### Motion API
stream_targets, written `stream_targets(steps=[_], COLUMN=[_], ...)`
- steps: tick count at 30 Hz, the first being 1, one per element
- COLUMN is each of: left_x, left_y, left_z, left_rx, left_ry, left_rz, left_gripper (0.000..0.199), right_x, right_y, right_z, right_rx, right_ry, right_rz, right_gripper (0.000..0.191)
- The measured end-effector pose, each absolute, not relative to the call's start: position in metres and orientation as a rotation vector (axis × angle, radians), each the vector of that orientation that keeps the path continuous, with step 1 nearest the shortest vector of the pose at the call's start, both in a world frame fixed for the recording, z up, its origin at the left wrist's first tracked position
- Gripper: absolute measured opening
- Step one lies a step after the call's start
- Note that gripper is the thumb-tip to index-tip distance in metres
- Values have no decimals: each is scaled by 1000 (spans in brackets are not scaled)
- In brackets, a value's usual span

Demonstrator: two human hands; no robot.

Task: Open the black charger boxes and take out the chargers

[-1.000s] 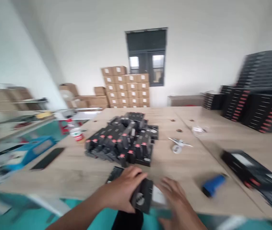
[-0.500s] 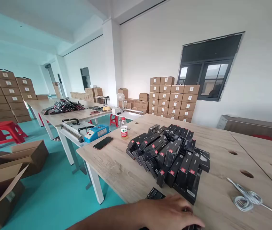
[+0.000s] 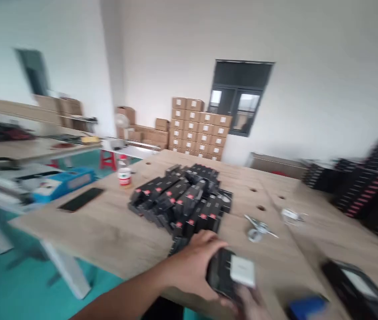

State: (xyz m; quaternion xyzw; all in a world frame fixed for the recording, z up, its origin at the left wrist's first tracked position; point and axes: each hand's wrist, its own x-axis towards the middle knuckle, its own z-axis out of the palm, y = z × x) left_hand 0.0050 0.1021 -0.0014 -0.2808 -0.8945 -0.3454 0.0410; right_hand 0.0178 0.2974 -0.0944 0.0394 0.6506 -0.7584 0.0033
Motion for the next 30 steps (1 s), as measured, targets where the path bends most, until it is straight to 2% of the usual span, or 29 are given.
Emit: stream_targets(steps=[4,10,12,15,18,21,24,27,30], left_x=[-5,-15,-19,-25,-29,-32,-31,-28,-27], left_y=[116,144,149,154,158,164,168,164,151], left_z=[-1,-10,-10,-13,-19,-29,-41,-56,-70], left_rx=[-645,-509,-502,-568,-628,-555,-402,-420,-541], left_ry=[-2673,-2626,-2608,-2554,-2462,-2306,-2155,-2106,-2115], left_rz=[-1269,-1512,-1553,-1550,-1559,-1625,-1669,-1643,-1575], left_gripper=[102,98,100,103,107,107,109,93,52], right_x=[-3,-21,-27,-35,-36,-36,-37,-38,-36], right_y=[302,318,327,336,335,327,319,316,315], right_z=[-80,-67,-70,-77,-76,-63,-47,-39,-39], right_rx=[-1,-189,-267,-500,-600,-465,-369,-292,-251], right_ry=[2008,2362,2501,2780,2891,2883,2798,2622,2454], right_rz=[-2533,-2655,-2643,-2447,-2314,-2427,-2514,-2534,-2624], right_gripper=[90,105,86,34,39,35,42,46,45])
